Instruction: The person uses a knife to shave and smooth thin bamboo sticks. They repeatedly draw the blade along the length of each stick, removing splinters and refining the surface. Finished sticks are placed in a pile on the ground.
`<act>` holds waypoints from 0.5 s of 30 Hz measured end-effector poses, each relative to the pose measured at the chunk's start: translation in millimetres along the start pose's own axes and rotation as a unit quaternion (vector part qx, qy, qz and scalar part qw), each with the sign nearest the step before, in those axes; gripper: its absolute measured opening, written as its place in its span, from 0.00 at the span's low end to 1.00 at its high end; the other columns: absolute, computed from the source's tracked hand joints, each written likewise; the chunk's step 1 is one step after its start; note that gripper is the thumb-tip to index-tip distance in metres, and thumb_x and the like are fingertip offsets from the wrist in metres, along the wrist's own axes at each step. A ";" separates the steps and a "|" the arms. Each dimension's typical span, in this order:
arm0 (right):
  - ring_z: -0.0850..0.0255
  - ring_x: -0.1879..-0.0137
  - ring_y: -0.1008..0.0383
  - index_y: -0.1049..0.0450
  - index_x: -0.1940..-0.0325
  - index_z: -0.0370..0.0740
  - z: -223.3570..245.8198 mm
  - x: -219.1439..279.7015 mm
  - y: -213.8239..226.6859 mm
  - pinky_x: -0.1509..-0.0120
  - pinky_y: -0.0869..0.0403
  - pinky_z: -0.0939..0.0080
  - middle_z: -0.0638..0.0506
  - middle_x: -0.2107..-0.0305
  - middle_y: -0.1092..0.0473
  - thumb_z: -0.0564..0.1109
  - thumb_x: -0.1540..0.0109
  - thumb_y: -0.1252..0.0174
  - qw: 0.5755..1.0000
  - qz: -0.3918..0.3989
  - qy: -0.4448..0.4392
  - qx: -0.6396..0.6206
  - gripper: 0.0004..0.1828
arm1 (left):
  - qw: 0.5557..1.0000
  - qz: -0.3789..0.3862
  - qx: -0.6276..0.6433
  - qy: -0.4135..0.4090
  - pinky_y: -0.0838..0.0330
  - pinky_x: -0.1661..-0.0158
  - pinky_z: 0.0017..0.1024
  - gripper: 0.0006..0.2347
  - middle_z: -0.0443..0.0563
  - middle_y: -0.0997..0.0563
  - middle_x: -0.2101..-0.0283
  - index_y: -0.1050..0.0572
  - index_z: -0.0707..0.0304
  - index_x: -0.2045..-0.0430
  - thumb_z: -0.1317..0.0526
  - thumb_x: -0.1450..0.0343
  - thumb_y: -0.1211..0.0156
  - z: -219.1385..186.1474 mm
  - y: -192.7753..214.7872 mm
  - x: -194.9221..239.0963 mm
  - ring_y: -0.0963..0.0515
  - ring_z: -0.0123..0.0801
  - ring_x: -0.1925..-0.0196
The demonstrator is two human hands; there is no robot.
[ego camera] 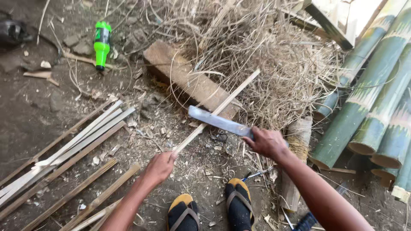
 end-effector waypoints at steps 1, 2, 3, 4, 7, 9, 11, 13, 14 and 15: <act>0.56 0.72 0.23 0.26 0.52 0.42 7.8 12.0 -5.3 0.69 0.25 0.54 0.48 0.72 0.23 0.75 0.33 0.62 1.000 0.010 -0.006 -0.024 0.37 | 1.000 0.010 0.004 0.022 0.36 0.81 0.35 0.10 0.44 0.29 0.83 0.25 0.61 0.62 0.58 0.24 0.54 13.0 -7.9 14.2 0.33 0.29 0.85; 0.55 0.72 0.23 0.27 0.52 0.41 20.2 26.9 -13.4 0.68 0.23 0.53 0.48 0.72 0.23 0.75 0.32 0.63 0.999 0.020 -0.012 -0.048 0.37 | 0.999 0.020 0.009 0.043 0.35 0.81 0.36 0.10 0.44 0.30 0.83 0.26 0.61 0.61 0.59 0.24 0.56 23.8 -16.5 27.9 0.33 0.30 0.85; 0.55 0.71 0.22 0.28 0.49 0.41 35.2 24.7 -14.3 0.67 0.22 0.53 0.47 0.72 0.23 0.74 0.32 0.64 0.996 0.053 -0.007 -0.066 0.36 | 0.998 0.033 -0.014 0.043 0.37 0.81 0.34 0.11 0.43 0.31 0.83 0.24 0.61 0.62 0.58 0.23 0.56 21.2 -12.4 16.8 0.34 0.29 0.84; 0.56 0.70 0.21 0.29 0.46 0.42 50.6 27.8 -19.0 0.66 0.20 0.54 0.47 0.72 0.22 0.74 0.31 0.64 0.993 0.086 -0.002 -0.084 0.36 | 0.997 0.045 -0.038 0.042 0.39 0.81 0.33 0.12 0.42 0.31 0.83 0.23 0.62 0.63 0.58 0.22 0.57 18.8 -8.5 8.6 0.35 0.27 0.84; 0.55 0.67 0.21 0.36 0.37 0.46 61.0 37.0 -44.3 0.63 0.17 0.52 0.45 0.67 0.25 0.74 0.33 0.62 0.988 0.147 0.026 -0.038 0.35 | 0.998 0.027 -0.051 0.023 0.39 0.81 0.27 0.16 0.41 0.31 0.83 0.22 0.64 0.66 0.55 0.19 0.58 25.1 -7.3 18.8 0.35 0.23 0.84; 0.56 0.66 0.20 0.33 0.40 0.47 21.2 12.0 -35.5 0.61 0.18 0.52 0.47 0.66 0.24 0.72 0.34 0.61 0.991 0.108 -0.009 -0.075 0.33 | 0.998 0.033 -0.042 0.030 0.40 0.83 0.26 0.16 0.41 0.31 0.84 0.23 0.64 0.65 0.55 0.20 0.59 37.4 -4.6 32.0 0.35 0.23 0.85; 0.56 0.67 0.19 0.27 0.45 0.46 -50.2 -6.7 -10.0 0.61 0.19 0.52 0.46 0.69 0.22 0.70 0.32 0.60 0.985 0.017 -0.120 -0.125 0.31 | 0.996 0.051 -0.023 0.068 0.43 0.86 0.27 0.13 0.42 0.34 0.84 0.24 0.62 0.60 0.57 0.21 0.59 55.1 7.2 46.3 0.38 0.26 0.86; 0.55 0.67 0.22 0.25 0.46 0.42 -95.8 -15.7 6.8 0.61 0.21 0.51 0.42 0.71 0.23 0.70 0.28 0.60 0.971 -0.049 -0.197 -0.126 0.32 | 0.995 0.033 -0.074 0.057 0.43 0.87 0.27 0.13 0.43 0.34 0.84 0.25 0.61 0.56 0.58 0.22 0.60 63.5 19.8 59.8 0.39 0.26 0.87; 0.54 0.67 0.24 0.23 0.49 0.37 -102.6 -14.9 9.1 0.62 0.23 0.51 0.40 0.71 0.23 0.70 0.26 0.59 0.965 -0.077 -0.206 -0.140 0.35 | 0.993 0.028 -0.100 0.055 0.43 0.88 0.26 0.14 0.43 0.34 0.85 0.26 0.61 0.53 0.58 0.23 0.61 68.4 19.0 72.4 0.39 0.26 0.87; 0.53 0.68 0.26 0.21 0.53 0.33 -106.9 -14.4 20.5 0.62 0.26 0.51 0.39 0.72 0.24 0.71 0.23 0.58 0.957 -0.117 -0.217 -0.151 0.38 | 0.991 0.025 -0.121 0.055 0.44 0.88 0.25 0.13 0.42 0.33 0.84 0.25 0.63 0.57 0.59 0.22 0.61 61.5 20.8 62.6 0.39 0.24 0.87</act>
Point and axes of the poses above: each hand's wrist, its own x-axis away from the middle knuckle, its own y-axis out of the back of the hand, z = x × y, the point moved 8 cm from there along -x, towards the middle knuckle
